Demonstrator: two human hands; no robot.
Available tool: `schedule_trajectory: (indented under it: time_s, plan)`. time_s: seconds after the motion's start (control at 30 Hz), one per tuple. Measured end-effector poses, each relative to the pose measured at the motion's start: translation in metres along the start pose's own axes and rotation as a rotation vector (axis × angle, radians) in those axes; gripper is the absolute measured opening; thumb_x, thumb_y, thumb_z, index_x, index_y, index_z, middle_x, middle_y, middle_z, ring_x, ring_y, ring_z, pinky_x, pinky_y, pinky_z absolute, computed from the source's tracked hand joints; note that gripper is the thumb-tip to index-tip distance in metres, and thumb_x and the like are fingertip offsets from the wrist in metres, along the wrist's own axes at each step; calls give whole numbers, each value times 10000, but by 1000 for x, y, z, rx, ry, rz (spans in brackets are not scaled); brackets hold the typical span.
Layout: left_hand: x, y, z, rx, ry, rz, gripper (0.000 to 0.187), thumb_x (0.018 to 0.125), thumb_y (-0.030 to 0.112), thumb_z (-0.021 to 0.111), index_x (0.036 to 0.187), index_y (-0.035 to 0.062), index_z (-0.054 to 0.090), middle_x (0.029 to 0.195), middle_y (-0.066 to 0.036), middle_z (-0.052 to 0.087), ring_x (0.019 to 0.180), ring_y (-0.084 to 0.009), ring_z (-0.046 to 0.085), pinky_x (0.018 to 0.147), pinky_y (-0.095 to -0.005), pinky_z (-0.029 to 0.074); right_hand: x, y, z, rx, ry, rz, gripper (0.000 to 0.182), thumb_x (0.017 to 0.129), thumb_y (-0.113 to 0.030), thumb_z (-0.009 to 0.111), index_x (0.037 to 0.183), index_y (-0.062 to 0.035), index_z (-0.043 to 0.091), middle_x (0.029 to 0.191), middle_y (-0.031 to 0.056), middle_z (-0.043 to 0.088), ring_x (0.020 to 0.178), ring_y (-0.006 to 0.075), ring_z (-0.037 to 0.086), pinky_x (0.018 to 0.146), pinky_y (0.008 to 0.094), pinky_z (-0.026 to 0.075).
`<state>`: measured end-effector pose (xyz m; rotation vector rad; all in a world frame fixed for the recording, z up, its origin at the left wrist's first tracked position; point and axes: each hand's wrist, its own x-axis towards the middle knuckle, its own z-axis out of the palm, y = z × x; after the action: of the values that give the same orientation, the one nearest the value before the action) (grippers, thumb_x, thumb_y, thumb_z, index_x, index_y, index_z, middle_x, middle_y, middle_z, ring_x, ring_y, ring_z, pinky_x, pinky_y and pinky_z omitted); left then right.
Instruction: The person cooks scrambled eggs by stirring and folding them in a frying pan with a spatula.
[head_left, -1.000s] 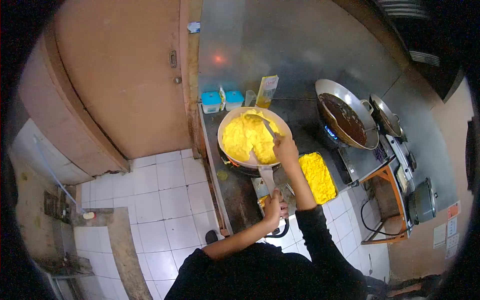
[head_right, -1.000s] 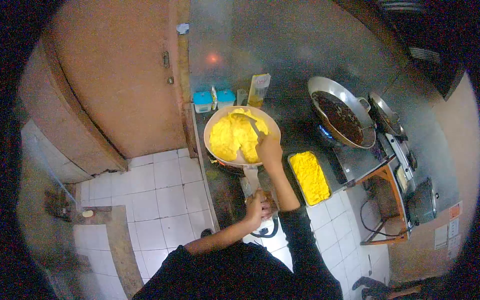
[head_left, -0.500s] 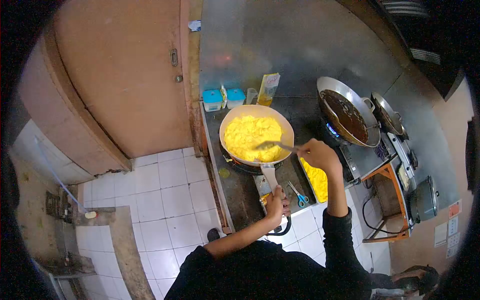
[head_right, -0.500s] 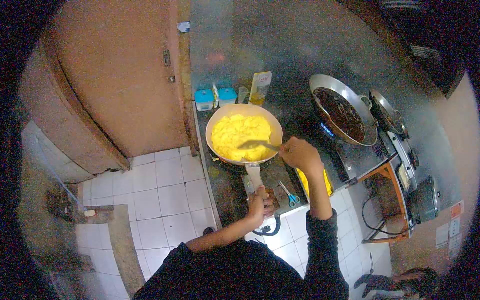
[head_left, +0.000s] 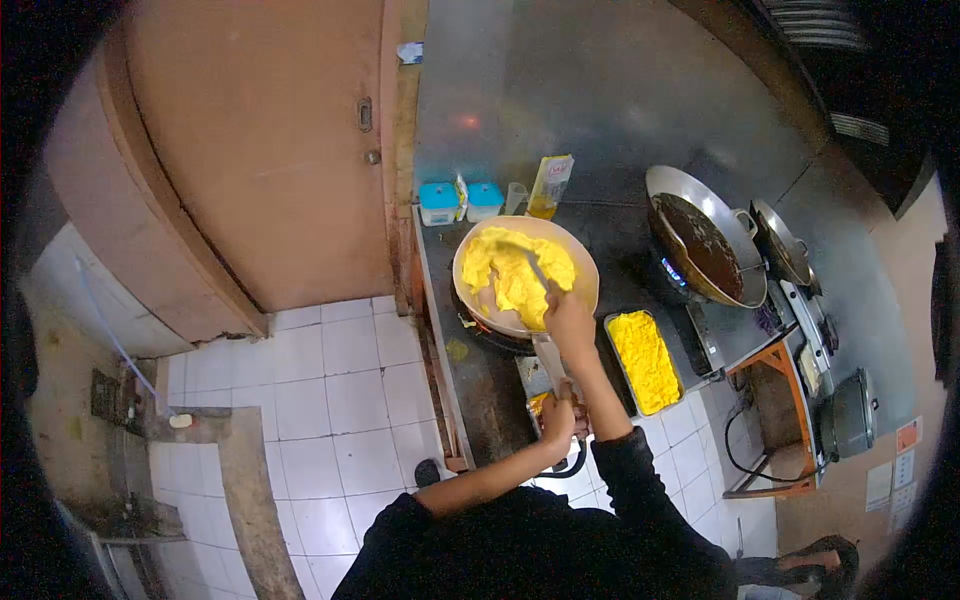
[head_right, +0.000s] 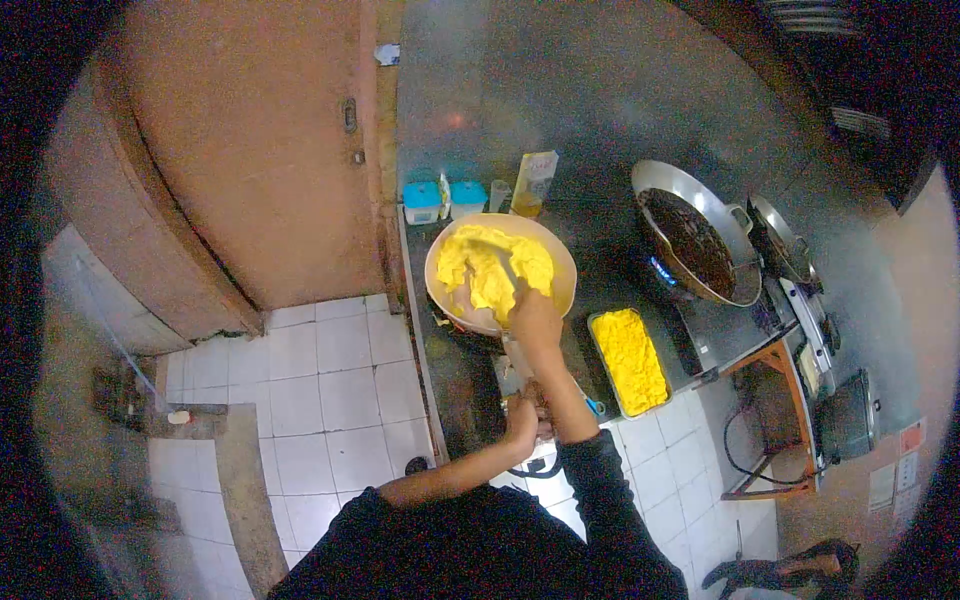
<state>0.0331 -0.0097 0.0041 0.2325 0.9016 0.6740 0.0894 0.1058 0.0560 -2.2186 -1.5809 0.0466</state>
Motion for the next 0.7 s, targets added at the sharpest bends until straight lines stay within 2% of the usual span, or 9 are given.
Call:
schedule_trajectory:
  time_s: [0.1,0.17,0.27,0.3,0.33,0.47,0.53,0.63,0.7]
  plan:
    - [8,-5,-5,-38,-107,-43,380,854,481,430,725,135,338,474,22,330,319,-116,278,333,-286,211,40,14,10,72,160,-107,269,782,-141,501,1019,-94,618,737,176,616,710,351,607,659,446,478]
    - [11,-9,-8,-61,-125,-65,381,852,482,433,721,139,334,474,26,321,319,-117,264,336,-286,204,61,20,22,-163,20,-104,217,764,-161,526,929,-66,631,764,177,617,732,350,607,670,441,477]
    - [16,-12,-6,-45,-87,16,377,838,497,455,745,142,366,473,25,317,322,-119,285,322,-295,227,56,25,41,-199,-73,-72,188,756,-192,539,838,-48,629,814,180,617,764,345,605,683,435,477]
    - [15,-11,-7,-48,-87,12,377,838,497,455,745,142,366,473,25,317,322,-119,285,322,-295,227,51,28,37,-217,-179,-113,209,756,-209,540,886,-83,644,872,175,616,809,349,599,712,427,477]
    - [13,-9,-9,-56,-125,-28,377,841,491,459,748,136,371,476,23,317,322,-118,289,319,-296,233,42,23,17,-220,-181,-112,209,756,-209,540,886,-83,644,872,175,616,809,349,599,712,427,477]
    - [4,0,-5,-47,-142,-90,361,853,500,432,794,150,364,488,41,295,329,-107,251,320,-285,204,20,20,-74,-285,-246,-53,246,771,-283,549,988,-226,652,922,115,621,830,321,600,725,411,480]
    - [7,-3,-7,-77,-152,-85,374,848,490,454,768,135,365,490,32,304,323,-111,267,317,-289,223,3,14,-122,-243,-236,-127,245,782,-319,518,849,-121,645,819,155,641,765,345,624,702,443,500]
    - [6,-4,-9,-113,-172,-74,393,838,486,480,745,120,369,491,23,312,319,-116,284,315,-293,243,-14,30,-135,-413,-207,-92,269,766,-326,534,859,-100,645,802,184,632,761,350,623,697,444,501]
    - [7,-4,-8,-121,-184,-63,398,834,492,484,749,120,372,491,23,310,320,-117,284,315,-293,243,-16,37,-109,-445,-272,-46,247,778,-297,532,911,-128,651,838,157,619,784,341,608,699,441,487]
